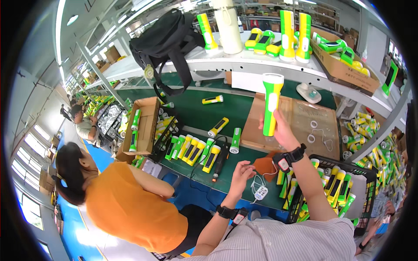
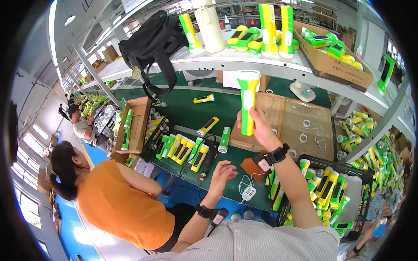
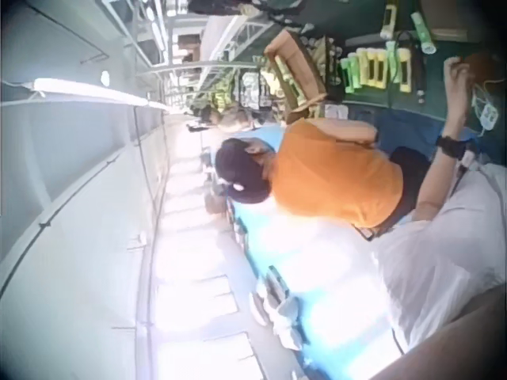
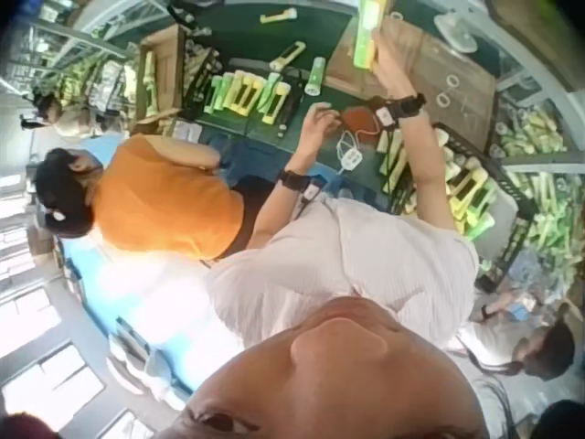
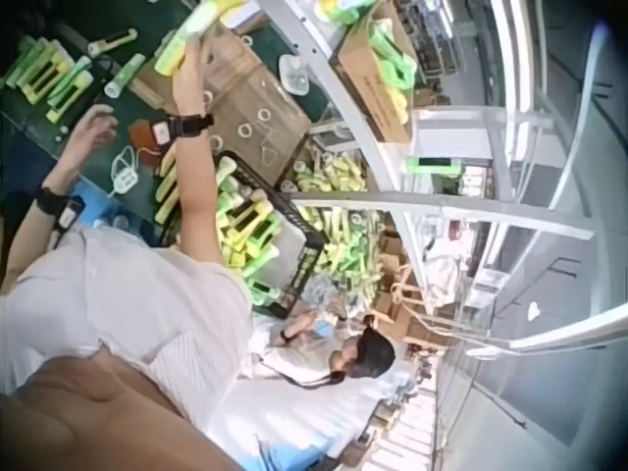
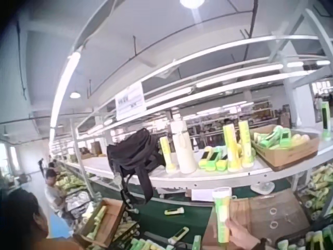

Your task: Inspecting and testing hand-held flashlights before sorting them into crates on an assembly line.

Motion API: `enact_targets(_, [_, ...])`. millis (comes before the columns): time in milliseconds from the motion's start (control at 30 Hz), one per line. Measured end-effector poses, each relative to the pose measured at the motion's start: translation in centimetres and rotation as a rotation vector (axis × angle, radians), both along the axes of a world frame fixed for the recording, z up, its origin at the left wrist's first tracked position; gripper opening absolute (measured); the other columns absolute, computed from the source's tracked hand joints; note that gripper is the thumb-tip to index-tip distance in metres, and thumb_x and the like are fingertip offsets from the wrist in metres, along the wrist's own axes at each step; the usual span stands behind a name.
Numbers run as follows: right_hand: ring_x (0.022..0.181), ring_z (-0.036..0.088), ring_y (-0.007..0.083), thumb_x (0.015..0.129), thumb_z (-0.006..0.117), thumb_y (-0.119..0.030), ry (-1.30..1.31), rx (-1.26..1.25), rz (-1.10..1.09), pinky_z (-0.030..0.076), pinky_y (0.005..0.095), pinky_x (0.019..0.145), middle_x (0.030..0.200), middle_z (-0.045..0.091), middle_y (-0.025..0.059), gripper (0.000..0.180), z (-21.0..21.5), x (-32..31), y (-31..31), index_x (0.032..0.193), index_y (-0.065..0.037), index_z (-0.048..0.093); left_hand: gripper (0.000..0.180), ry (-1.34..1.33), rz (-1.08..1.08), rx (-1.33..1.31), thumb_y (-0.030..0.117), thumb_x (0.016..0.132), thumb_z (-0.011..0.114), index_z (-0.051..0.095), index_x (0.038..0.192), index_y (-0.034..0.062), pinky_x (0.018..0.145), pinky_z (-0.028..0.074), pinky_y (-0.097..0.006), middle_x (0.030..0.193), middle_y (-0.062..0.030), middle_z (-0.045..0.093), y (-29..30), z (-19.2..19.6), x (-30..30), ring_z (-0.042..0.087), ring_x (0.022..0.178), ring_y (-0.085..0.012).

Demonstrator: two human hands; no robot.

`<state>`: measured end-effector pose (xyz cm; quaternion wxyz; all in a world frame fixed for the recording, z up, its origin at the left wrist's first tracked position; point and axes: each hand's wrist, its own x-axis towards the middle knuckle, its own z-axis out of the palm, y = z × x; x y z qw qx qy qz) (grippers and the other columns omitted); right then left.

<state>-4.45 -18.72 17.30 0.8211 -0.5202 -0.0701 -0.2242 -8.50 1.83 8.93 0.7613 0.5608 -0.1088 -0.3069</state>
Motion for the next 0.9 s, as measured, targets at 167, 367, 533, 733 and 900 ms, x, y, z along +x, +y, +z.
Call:
enact_targets(167, [0.05, 0.052, 0.0144, 0.092, 0.038, -0.047, 0.077, -0.058, -0.052, 0.044, 0.0256, 0.046, 0.072, 0.053, 0.0065, 0.043, 3.5, 0.3, -2.3, 0.118, -0.012, 0.041, 0.022, -0.671, 0.343, -0.061, 0.001, 0.084, 0.053, 0.047, 0.105, 0.0021, 0.081, 0.045, -0.028, 0.097, -0.0073, 0.057, -4.7, 4.8, 8.3, 0.056, 0.089, -0.015])
enact_targets(367, [0.051, 0.051, 0.0131, 0.092, 0.038, -0.042, 0.011, -0.026, -0.096, 0.043, 0.0237, 0.044, 0.07, 0.053, 0.0071, 0.04, 5.3, 1.0, -2.7, 0.118, -0.012, 0.04, 0.049, -1.095, 0.869, 0.03, -0.002, 0.074, 0.058, 0.04, 0.12, -0.0027, 0.094, 0.038, -0.038, 0.113, -0.0204, 0.049, -10.8, 19.1, 27.3, 0.047, 0.109, -0.0325])
enact_targets(533, [0.048, 0.05, 0.0152, 0.09, 0.039, -0.046, -0.024, -0.059, -0.122, 0.043, 0.0253, 0.043, 0.068, 0.051, 0.0103, 0.05, 5.5, 0.4, -3.6, 0.124, -0.009, 0.036, 0.08, -1.153, 0.786, 0.238, 0.008, 0.07, 0.066, 0.023, 0.136, -0.0001, 0.091, 0.039, -0.043, 0.12, -0.0274, 0.048, -13.7, 23.8, 37.3, 0.048, 0.109, -0.0401])
enact_targets(733, [0.051, 0.051, 0.0165, 0.09, 0.038, -0.043, -0.031, -0.016, -0.121, 0.043, 0.0256, 0.043, 0.068, 0.051, 0.0118, 0.049, 5.8, -0.8, -3.5, 0.126, -0.01, 0.034, 0.074, -1.068, 0.762, 0.394, 0.018, 0.076, 0.061, 0.022, 0.139, 0.0178, 0.075, 0.045, -0.046, 0.103, -0.0214, 0.06, -13.5, 25.4, 35.4, 0.058, 0.09, -0.0395])
enact_targets(900, [0.068, 0.055, 0.0137, 0.092, 0.04, -0.04, -0.069, 0.171, -0.13, 0.047, 0.0256, 0.049, 0.089, 0.053, 0.0072, 0.041, 7.8, -0.8, -1.5, 0.123, -0.014, 0.035, 0.081, -1.074, 0.738, 0.146, 0.018, 0.081, 0.059, 0.007, 0.144, 0.0128, 0.077, 0.045, -0.044, 0.098, -0.0221, 0.062, -9.1, 21.1, 19.2, 0.06, 0.085, -0.0404])
